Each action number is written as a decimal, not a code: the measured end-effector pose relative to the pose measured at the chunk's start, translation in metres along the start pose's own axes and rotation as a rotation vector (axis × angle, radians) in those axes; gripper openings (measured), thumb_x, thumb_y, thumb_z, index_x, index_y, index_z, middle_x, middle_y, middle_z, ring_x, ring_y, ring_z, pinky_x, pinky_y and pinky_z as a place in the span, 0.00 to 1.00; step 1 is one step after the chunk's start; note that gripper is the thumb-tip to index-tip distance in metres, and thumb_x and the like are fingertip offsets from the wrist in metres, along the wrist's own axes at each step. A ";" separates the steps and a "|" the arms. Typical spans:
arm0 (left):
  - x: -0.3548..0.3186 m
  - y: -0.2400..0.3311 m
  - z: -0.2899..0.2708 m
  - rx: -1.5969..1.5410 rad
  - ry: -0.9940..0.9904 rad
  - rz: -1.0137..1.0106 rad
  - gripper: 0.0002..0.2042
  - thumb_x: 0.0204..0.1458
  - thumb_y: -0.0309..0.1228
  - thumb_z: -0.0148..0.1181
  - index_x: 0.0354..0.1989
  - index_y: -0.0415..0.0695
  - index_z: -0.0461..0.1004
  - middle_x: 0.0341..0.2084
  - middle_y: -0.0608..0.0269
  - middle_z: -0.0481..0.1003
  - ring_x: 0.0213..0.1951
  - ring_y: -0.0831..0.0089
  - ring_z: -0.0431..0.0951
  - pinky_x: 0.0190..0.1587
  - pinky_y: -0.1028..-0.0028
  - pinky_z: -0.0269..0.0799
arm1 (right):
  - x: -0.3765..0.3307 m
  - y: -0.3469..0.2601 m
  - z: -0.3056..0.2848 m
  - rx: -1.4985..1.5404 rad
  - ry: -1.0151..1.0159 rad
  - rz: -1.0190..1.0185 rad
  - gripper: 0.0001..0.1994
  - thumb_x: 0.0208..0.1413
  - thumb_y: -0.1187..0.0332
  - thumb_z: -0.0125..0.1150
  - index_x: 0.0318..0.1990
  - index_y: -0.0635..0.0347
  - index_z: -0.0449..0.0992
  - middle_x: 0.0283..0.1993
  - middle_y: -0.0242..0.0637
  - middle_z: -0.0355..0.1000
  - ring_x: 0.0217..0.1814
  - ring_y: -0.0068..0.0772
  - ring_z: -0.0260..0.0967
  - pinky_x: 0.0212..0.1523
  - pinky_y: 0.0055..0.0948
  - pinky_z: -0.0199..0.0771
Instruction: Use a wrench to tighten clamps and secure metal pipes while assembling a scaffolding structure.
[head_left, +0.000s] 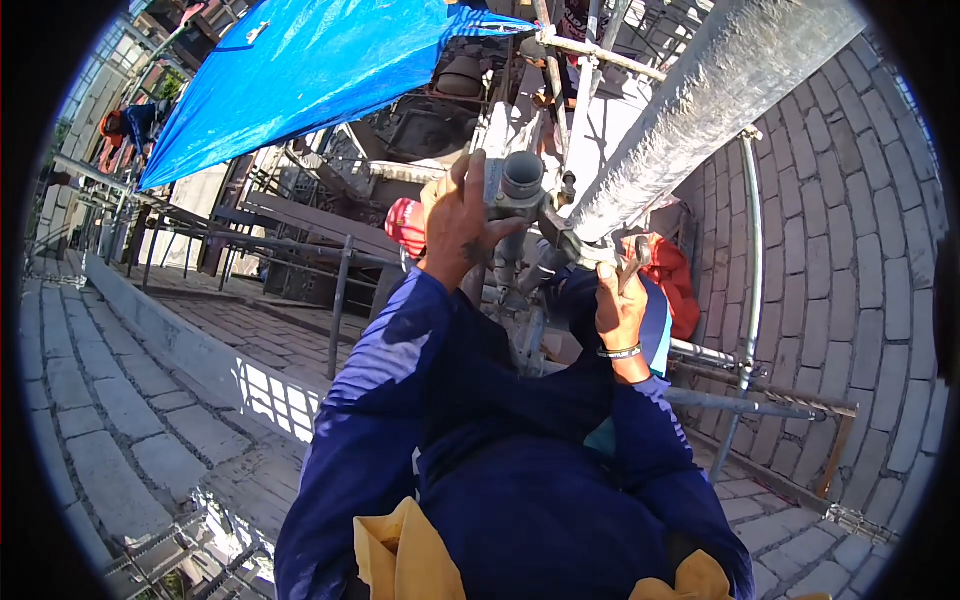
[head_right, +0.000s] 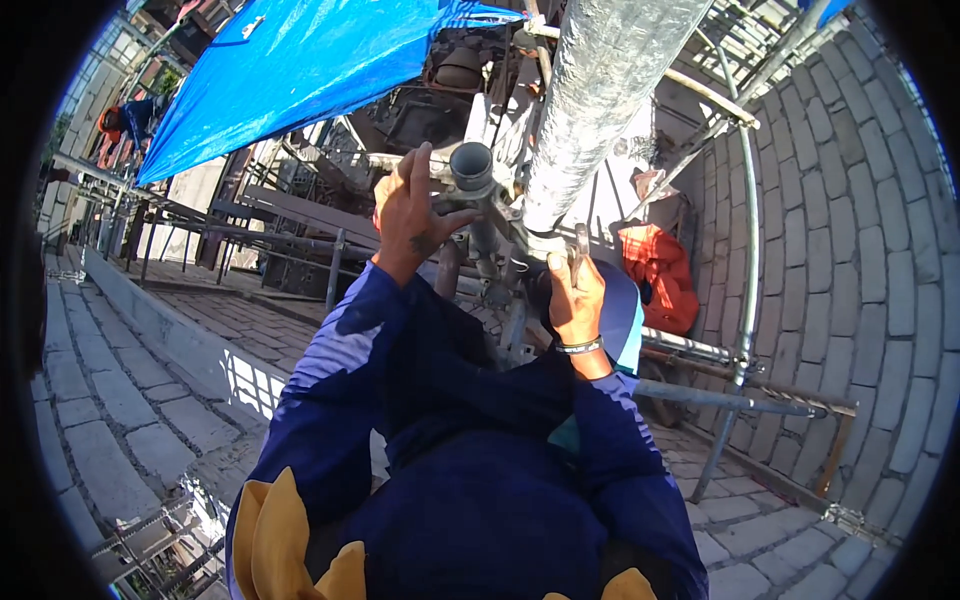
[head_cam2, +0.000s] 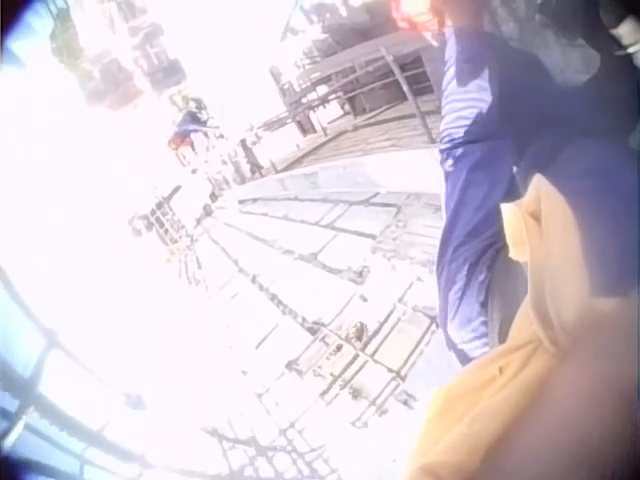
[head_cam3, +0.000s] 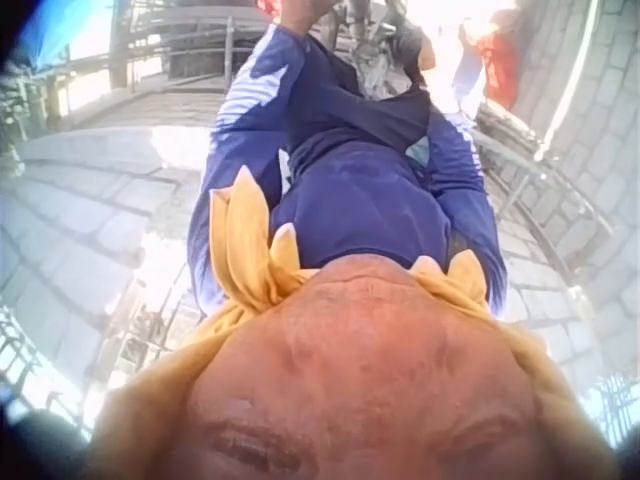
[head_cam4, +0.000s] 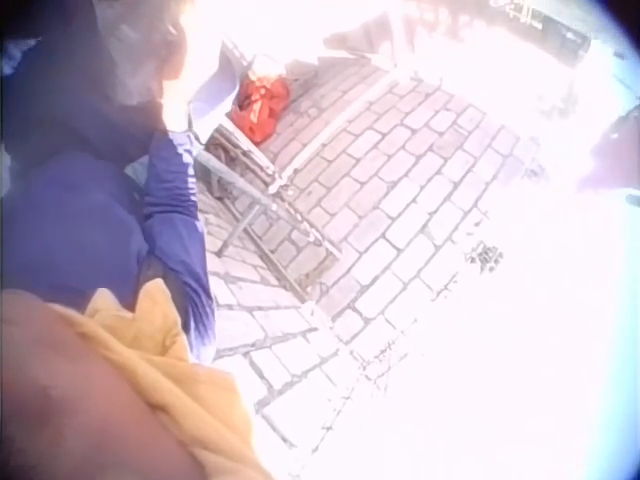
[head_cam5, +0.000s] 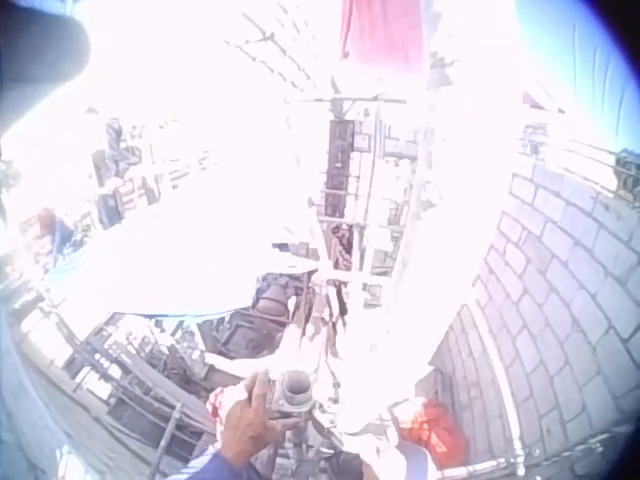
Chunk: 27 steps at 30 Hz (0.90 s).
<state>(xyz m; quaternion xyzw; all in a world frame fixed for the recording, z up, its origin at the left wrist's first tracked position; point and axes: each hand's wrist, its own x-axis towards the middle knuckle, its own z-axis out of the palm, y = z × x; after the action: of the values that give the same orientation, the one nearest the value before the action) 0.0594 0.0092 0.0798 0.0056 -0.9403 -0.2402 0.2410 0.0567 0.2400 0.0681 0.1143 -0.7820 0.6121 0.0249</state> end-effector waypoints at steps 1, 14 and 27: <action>-0.003 -0.001 0.003 0.074 0.179 -0.028 0.51 0.26 0.43 0.71 0.58 0.36 0.46 0.53 0.45 0.56 0.48 0.50 0.66 0.46 0.64 0.66 | -0.001 0.003 0.001 -0.028 0.019 -0.018 0.13 0.53 0.64 0.54 0.30 0.69 0.70 0.25 0.33 0.63 0.24 0.22 0.57 0.26 0.23 0.59; 0.002 -0.032 0.051 -1.303 -0.267 -0.228 0.30 0.50 0.44 0.50 0.57 0.37 0.55 0.52 0.58 0.63 0.54 0.70 0.61 0.56 0.73 0.53 | 0.002 0.049 -0.014 -0.010 -0.067 -0.103 0.16 0.54 0.62 0.54 0.44 0.66 0.67 0.20 0.22 0.56 0.18 0.11 0.48 0.17 0.14 0.45; 0.042 -0.052 0.099 -1.872 -0.447 -0.659 0.15 0.54 0.34 0.45 0.43 0.34 0.66 0.37 0.53 0.73 0.36 0.71 0.75 0.39 0.77 0.72 | -0.011 0.053 -0.031 0.419 0.015 0.207 0.11 0.51 0.74 0.54 0.42 0.69 0.70 0.42 0.43 0.70 0.47 0.36 0.67 0.48 0.32 0.66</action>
<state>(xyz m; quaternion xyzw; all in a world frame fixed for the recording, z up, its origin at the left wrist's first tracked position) -0.0284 0.0021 -0.0014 0.0283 -0.3499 -0.9298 -0.1110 0.0533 0.2831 0.0229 0.0318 -0.6451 0.7614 -0.0563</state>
